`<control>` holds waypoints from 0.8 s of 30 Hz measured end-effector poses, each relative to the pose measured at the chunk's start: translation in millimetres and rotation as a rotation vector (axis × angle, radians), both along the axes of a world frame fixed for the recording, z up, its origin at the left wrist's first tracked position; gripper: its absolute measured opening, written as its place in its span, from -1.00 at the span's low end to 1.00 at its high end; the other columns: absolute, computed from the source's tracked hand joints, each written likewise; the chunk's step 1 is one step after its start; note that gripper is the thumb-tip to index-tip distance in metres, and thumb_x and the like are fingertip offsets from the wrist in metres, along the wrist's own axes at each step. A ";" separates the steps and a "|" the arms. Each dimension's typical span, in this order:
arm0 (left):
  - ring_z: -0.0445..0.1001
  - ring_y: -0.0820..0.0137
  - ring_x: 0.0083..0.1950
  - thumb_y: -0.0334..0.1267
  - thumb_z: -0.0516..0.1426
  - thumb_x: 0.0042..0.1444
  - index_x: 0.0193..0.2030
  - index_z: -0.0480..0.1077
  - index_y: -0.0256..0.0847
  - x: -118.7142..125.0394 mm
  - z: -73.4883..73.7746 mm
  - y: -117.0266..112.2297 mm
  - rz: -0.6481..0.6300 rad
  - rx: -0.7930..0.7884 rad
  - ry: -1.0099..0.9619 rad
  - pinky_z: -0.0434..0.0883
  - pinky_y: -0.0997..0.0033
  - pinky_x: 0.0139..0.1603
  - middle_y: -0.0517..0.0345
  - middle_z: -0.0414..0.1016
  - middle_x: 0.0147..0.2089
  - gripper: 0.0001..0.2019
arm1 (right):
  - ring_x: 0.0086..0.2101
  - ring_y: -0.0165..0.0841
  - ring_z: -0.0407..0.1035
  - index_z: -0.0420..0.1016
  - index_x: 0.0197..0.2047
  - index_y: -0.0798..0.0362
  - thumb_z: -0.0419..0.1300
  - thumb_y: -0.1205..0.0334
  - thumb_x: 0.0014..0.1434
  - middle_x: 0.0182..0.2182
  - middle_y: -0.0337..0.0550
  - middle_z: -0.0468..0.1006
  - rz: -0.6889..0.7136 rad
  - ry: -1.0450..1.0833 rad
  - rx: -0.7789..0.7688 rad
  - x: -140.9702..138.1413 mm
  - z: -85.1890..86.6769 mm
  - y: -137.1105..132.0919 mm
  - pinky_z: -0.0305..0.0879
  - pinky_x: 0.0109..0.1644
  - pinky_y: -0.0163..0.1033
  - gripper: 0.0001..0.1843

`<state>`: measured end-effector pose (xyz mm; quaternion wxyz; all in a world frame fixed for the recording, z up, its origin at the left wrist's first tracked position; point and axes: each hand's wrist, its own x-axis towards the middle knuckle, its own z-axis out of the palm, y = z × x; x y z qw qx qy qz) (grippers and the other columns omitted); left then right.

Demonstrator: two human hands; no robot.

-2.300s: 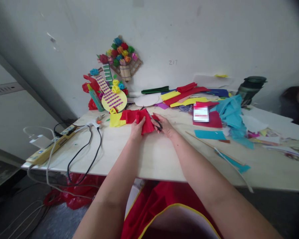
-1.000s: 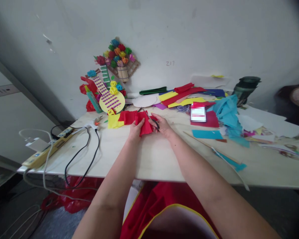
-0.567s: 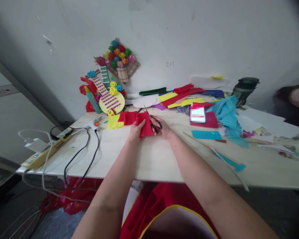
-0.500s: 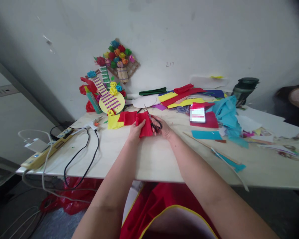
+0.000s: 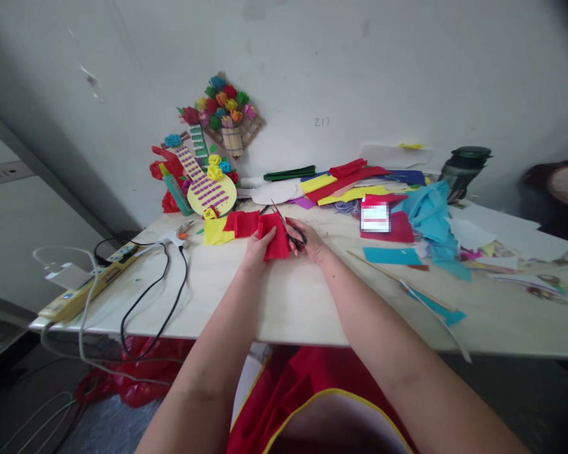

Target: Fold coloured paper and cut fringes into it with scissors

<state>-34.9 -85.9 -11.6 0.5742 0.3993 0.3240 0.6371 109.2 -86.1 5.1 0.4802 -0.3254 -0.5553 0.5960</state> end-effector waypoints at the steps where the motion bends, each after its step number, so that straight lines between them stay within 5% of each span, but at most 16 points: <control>1: 0.54 0.27 -0.27 -0.18 0.35 -0.26 -0.25 0.44 -0.30 0.2 0.3 -0.2 0.000 -0.004 0.001 0.44 0.21 -0.08 0.00 0.55 -0.30 -0.60 | -0.75 -0.53 0.16 0.16 0.21 0.09 0.20 0.03 0.07 -0.74 -0.44 0.28 0.000 0.008 0.004 0.0 -0.8 0.8 0.10 -0.75 -0.47 -0.32; 13: 0.54 0.20 -0.21 -0.19 0.35 -0.26 -0.22 0.43 -0.30 0.0 1.3 0.5 0.014 -0.030 -0.014 0.44 0.14 -0.05 -0.02 0.55 -0.28 -0.58 | -0.73 -0.55 0.17 0.14 0.22 0.11 0.28 0.10 -0.01 -0.74 -0.46 0.29 -0.139 0.058 0.016 -0.8 -4.3 4.6 0.12 -0.73 -0.48 -0.23; 20: 0.53 0.17 -0.14 -0.21 0.34 -0.23 -0.20 0.43 -0.30 0.3 3.8 -1.0 0.072 -0.031 -0.053 0.43 0.13 -0.01 -0.04 0.56 -0.27 -0.59 | -0.78 -0.54 0.18 0.39 -0.35 0.13 0.25 -0.03 -0.04 -0.75 -0.33 0.37 -0.131 0.002 -0.034 12.9 -0.5 6.2 0.01 -0.77 -0.46 -0.63; 24: 0.53 0.17 -0.15 -0.21 0.33 -0.19 -0.22 0.43 -0.31 -1.1 3.5 0.2 0.104 -0.004 -0.076 0.45 0.15 -0.04 -0.05 0.56 -0.30 -0.63 | -0.74 -0.53 0.23 0.42 -0.37 0.12 0.29 -0.07 -0.12 -0.69 -0.29 0.41 -0.044 0.069 -0.001 23.6 0.6 7.9 0.04 -0.74 -0.44 -0.59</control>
